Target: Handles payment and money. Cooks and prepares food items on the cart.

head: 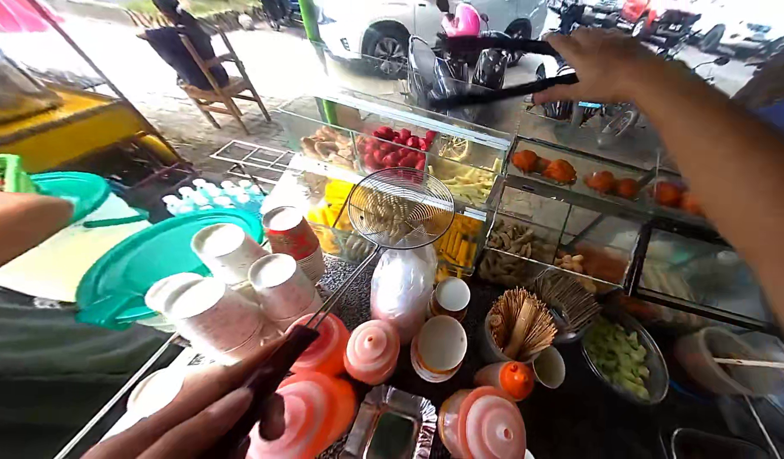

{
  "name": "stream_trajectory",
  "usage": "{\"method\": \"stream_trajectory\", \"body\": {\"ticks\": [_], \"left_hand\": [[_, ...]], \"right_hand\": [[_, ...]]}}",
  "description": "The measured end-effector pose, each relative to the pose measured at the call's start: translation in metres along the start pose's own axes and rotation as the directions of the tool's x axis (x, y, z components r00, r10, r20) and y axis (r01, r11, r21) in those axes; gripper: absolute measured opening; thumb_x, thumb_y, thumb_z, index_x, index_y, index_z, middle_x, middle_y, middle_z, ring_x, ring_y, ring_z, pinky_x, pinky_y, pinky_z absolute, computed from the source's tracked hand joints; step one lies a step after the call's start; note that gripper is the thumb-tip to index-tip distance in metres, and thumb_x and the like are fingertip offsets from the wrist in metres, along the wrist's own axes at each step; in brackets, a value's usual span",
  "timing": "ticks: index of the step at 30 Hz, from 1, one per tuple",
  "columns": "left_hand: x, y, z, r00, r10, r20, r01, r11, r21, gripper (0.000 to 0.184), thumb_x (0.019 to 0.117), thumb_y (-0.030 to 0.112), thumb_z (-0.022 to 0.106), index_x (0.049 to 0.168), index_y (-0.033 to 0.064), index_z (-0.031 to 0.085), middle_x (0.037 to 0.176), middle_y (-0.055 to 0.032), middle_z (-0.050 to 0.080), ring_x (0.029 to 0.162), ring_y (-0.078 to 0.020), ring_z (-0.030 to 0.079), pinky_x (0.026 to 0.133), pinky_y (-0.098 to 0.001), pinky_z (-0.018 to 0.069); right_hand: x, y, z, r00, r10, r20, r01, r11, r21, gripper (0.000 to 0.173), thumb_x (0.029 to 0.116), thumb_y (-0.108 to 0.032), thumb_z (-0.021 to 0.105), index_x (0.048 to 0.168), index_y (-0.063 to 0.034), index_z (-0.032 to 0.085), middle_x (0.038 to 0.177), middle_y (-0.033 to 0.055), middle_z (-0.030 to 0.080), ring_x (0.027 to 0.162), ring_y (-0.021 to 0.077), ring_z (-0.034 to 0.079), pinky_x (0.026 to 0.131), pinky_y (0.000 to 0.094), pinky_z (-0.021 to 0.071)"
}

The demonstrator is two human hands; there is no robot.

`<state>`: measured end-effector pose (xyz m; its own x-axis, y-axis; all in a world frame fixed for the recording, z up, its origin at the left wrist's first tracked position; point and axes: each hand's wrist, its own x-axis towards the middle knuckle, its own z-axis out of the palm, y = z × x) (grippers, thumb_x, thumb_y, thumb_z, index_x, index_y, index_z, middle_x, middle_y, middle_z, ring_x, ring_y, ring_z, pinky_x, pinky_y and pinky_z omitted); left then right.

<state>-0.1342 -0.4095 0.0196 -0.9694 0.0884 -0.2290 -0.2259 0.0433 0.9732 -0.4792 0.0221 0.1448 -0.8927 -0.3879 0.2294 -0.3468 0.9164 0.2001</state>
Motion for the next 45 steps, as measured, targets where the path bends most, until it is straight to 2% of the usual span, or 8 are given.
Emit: {"method": "stream_trajectory", "body": {"ticks": [6,11,16,19,22,29,37,45], "left_hand": [[0.019,-0.012,-0.014,0.996,0.062,0.068,-0.065,0.997,0.043,0.045,0.1071,0.015,0.031,0.146,0.0103,0.052,0.097,0.0023,0.068,0.047,0.0003,0.046,0.04,-0.0135,0.0398],[0.03,-0.009,-0.011,0.997,0.014,0.082,-0.02,0.998,0.066,0.044,0.1064,0.017,0.032,0.143,0.014,0.057,0.093,0.0032,0.068,0.046,-0.0007,0.045,0.04,-0.0151,0.0384],[0.04,-0.018,-0.013,0.994,0.005,0.107,-0.01,0.999,0.045,0.043,0.1058,0.017,0.033,0.142,0.0124,0.057,0.09,0.0021,0.068,0.043,-0.0007,0.041,0.037,-0.0148,0.0354],[0.041,-0.017,-0.008,0.996,-0.031,0.085,0.029,0.999,0.031,0.043,0.1062,0.017,0.034,0.141,0.0126,0.057,0.088,0.0025,0.067,0.042,-0.0003,0.04,0.036,-0.0141,0.0333],[0.045,-0.018,-0.003,0.996,-0.04,0.079,0.04,0.999,0.001,0.042,0.1062,0.017,0.035,0.139,0.0126,0.059,0.084,0.0027,0.068,0.04,0.0003,0.038,0.035,-0.0138,0.0325],[0.061,-0.007,0.022,0.997,-0.025,0.076,0.024,1.0,0.009,0.041,0.1059,0.017,0.033,0.133,0.0111,0.063,0.084,0.0008,0.068,0.04,0.0008,0.037,0.036,-0.0136,0.0303],[0.063,0.001,0.047,0.998,-0.032,0.054,0.032,0.999,0.008,0.038,0.1082,0.016,0.034,0.131,0.0081,0.063,0.081,0.0005,0.067,0.039,0.0004,0.037,0.035,-0.0138,0.0299],[0.056,0.0,0.059,1.0,0.013,-0.005,-0.013,0.999,0.048,0.038,0.1083,0.015,0.037,0.137,0.0067,0.06,0.078,0.0016,0.067,0.039,0.0002,0.037,0.036,-0.0147,0.0295]], "right_hand": [[0.012,-0.031,-0.05,0.952,-0.287,0.11,0.308,0.895,-0.324,0.069,0.0862,-0.001,0.077,0.149,-0.0209,0.056,0.136,0.0276,0.057,0.126,0.0559,0.049,0.101,0.0733,0.0374],[0.053,-0.084,-0.037,0.829,-0.498,0.256,0.558,0.707,-0.434,0.065,0.0863,0.017,0.062,0.141,-0.0178,0.063,0.128,0.0273,0.062,0.129,0.0565,0.047,0.111,0.0742,0.0264],[0.068,-0.106,0.003,0.752,-0.538,0.38,0.658,0.591,-0.466,0.068,0.083,0.014,0.068,0.144,-0.0144,0.059,0.131,0.0257,0.062,0.131,0.0544,0.048,0.115,0.0725,0.024],[0.057,-0.089,0.017,0.806,-0.45,0.385,0.592,0.637,-0.493,0.077,0.0797,-0.009,0.086,0.149,-0.0119,0.053,0.134,0.0259,0.06,0.129,0.0544,0.049,0.112,0.0705,0.0284],[0.032,-0.068,0.029,0.889,-0.33,0.318,0.452,0.748,-0.485,0.06,0.0901,-0.02,0.08,0.144,-0.0074,0.057,0.131,0.0269,0.062,0.125,0.054,0.052,0.108,0.0692,0.0343],[-0.003,-0.094,0.088,0.993,0.014,0.121,0.012,0.978,-0.206,0.042,0.0998,-0.012,0.063,0.139,0.0034,0.059,0.135,0.03,0.06,0.128,0.0535,0.052,0.109,0.0687,0.034],[-0.006,-0.081,0.044,0.969,0.112,0.221,-0.062,0.974,-0.22,0.039,0.1002,-0.027,0.067,0.133,-0.005,0.066,0.129,0.0223,0.066,0.123,0.0444,0.059,0.104,0.0625,0.0405],[-0.03,-0.076,-0.032,0.966,0.115,0.23,-0.062,0.972,-0.225,0.042,0.1009,-0.032,0.066,0.134,-0.0075,0.066,0.131,0.0254,0.064,0.124,0.0484,0.058,0.1,0.0699,0.041]]}}
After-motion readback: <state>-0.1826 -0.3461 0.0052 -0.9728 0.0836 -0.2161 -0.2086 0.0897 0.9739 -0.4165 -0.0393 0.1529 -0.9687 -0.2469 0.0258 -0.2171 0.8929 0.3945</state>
